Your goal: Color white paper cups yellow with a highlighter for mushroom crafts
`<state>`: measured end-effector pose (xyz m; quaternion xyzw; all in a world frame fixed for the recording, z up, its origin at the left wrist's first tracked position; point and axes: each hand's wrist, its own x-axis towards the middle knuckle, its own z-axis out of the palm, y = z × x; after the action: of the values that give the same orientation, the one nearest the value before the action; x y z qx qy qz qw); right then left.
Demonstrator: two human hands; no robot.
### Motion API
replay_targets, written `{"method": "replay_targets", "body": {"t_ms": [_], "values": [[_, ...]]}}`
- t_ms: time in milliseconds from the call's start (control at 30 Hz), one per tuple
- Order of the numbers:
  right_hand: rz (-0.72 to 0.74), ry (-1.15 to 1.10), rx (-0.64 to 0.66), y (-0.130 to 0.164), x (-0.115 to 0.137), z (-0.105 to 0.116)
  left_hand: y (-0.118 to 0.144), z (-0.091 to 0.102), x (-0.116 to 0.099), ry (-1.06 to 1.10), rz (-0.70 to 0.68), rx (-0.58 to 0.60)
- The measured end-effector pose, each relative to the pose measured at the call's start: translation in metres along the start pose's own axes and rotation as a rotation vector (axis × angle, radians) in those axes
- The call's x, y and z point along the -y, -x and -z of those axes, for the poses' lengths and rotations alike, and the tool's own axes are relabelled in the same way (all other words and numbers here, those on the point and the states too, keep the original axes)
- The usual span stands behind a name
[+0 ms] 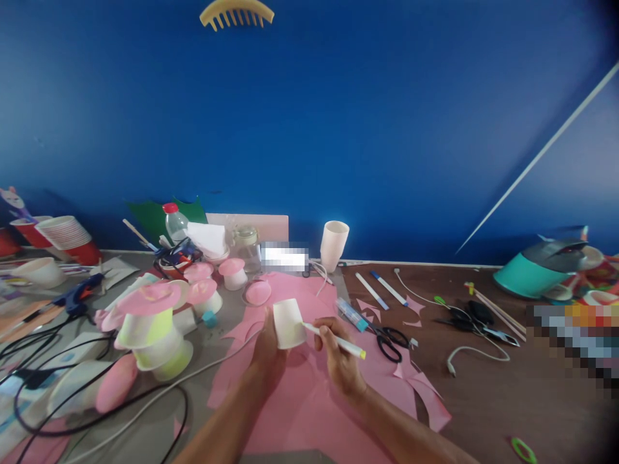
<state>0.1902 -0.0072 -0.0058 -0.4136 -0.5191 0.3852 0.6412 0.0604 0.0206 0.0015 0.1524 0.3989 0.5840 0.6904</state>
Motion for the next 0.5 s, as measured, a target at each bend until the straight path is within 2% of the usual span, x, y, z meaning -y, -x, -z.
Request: {"method": "replay_targets", "body": {"t_ms": [233,400,500], "values": [[-0.017,-0.008,0.019,0.004,0.001,-0.002,-0.004,0.003,0.001,0.013,-0.006,0.030],[-0.002,-0.021,0.046,0.010,0.006,-0.005,0.001,-0.004,-0.003,0.018,-0.050,0.069],[0.028,0.031,0.075,0.013,0.009,-0.006,0.007,-0.007,-0.005,0.004,-0.067,0.012]]}}
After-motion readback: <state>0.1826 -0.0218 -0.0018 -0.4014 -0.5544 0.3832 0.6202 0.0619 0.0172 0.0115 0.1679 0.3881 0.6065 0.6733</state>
